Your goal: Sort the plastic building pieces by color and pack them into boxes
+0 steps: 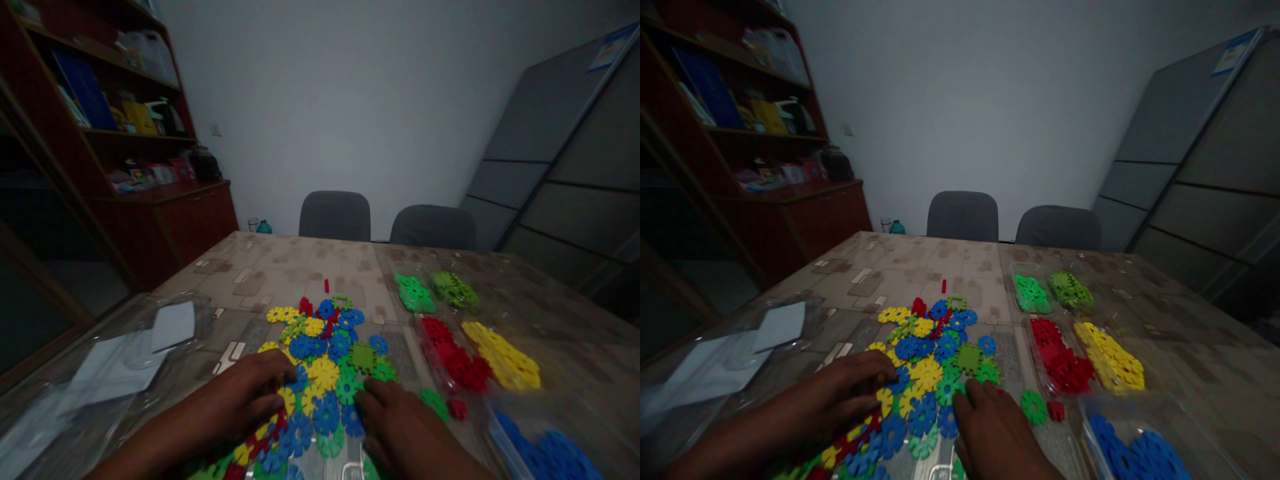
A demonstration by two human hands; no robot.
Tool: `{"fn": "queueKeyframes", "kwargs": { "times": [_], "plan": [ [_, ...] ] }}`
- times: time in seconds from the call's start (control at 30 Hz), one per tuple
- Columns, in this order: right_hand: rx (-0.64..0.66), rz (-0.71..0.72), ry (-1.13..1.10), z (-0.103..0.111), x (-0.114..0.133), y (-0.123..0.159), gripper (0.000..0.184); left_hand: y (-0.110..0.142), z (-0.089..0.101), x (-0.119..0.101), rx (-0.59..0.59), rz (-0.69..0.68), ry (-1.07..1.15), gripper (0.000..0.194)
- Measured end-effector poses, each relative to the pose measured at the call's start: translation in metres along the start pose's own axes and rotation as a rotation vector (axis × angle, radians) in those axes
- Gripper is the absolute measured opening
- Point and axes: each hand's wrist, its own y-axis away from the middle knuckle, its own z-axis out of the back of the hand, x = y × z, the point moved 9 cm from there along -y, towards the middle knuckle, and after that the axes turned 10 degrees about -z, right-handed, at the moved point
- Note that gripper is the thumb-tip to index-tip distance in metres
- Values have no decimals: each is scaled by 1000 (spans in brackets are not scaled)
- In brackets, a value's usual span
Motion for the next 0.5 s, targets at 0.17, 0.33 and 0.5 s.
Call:
{"fn": "queueKeyframes", "kwargs": {
  "times": [0.17,0.33,0.5],
  "plan": [
    [-73,47,-85,4,4,-5,32,-4,6,1,-56,-44,-68,20],
    [-85,94,-73,7,10,-5,26,-7,-5,-11,-36,-76,-118,25],
    [-144,124,-177,6,19,-6,26,-7,-11,-13,-24,-23,-131,29]
  ]
}}
